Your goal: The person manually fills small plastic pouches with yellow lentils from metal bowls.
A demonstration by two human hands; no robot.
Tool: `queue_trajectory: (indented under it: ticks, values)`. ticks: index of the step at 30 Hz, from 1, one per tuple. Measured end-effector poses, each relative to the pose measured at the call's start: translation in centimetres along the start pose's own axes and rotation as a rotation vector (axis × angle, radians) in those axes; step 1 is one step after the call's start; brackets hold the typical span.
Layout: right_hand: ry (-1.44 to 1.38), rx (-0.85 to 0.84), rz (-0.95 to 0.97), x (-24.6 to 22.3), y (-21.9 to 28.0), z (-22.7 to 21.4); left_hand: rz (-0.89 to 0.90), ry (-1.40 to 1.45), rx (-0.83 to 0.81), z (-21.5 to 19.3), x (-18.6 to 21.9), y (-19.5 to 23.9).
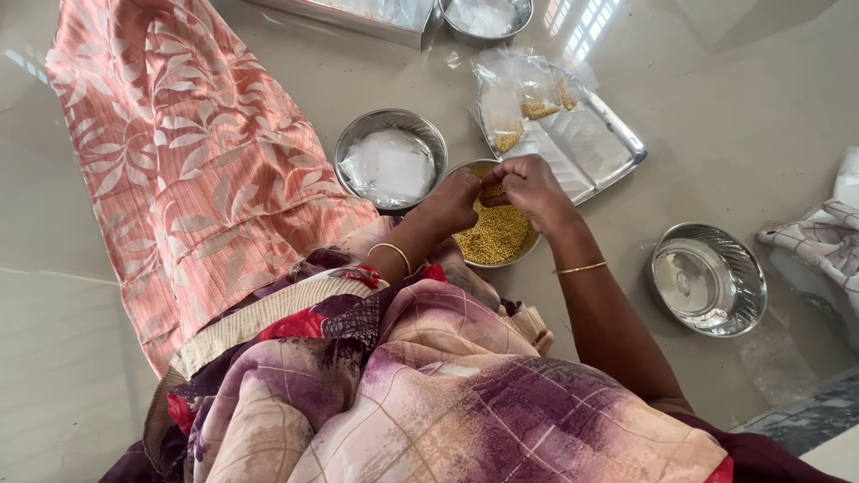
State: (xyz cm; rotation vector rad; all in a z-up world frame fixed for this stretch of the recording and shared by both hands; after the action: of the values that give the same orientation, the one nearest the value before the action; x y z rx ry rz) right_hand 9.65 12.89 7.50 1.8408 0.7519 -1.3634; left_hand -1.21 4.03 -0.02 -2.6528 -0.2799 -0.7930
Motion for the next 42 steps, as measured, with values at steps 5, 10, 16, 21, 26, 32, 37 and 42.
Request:
queue_trajectory:
  ticks: [5,10,16,21,26,32,37,42]
  values:
    - [0.076,-0.008,-0.024,-1.0,0.7,0.4,-0.084,0.062,-0.042,-1.3,1.2,0.4]
    - [0.072,-0.016,-0.02,-2.4,1.8,0.0,0.027,0.049,0.092,-0.1,-0.3,0.4]
    - [0.62,0.022,-0.062,-1.1,1.8,-2.3,-0.281,0.184,-0.008,-0.6,-1.8,0.3]
    - [0.652,-0.016,-0.085,0.8,1.9,-1.7,-0.327,0.354,0.051,-5.4,1.3,1.0]
    - [0.403,0.029,-0.012,2.6,1.3,-1.8,-0.282,0.607,0.165,-4.6,-0.2,1.7]
    - [0.397,0.087,-0.259,1.2,1.3,-2.4,-0.063,0.497,0.299,-9.1,2.9,2.0]
    - [0.282,0.092,-0.142,-1.3,2.3,-1.9,-0.059,0.573,0.304,-10.6,4.5,2.2]
    - [0.18,-0.064,-0.202,1.3,1.1,-1.6,-0.017,0.504,0.426,-10.3,3.3,2.3]
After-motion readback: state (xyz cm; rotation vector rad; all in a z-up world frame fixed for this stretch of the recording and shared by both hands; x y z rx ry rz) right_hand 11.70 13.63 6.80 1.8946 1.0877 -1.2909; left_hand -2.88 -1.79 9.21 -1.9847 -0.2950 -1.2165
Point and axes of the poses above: each hand's wrist, its own y-axis away from the middle knuckle, its own z-axis out of the palm, x = y × z, the point moved 4 cm from there along -y, towards the middle knuckle, and after that the axes turned 7 degrees about x, right-handed, at the moved point
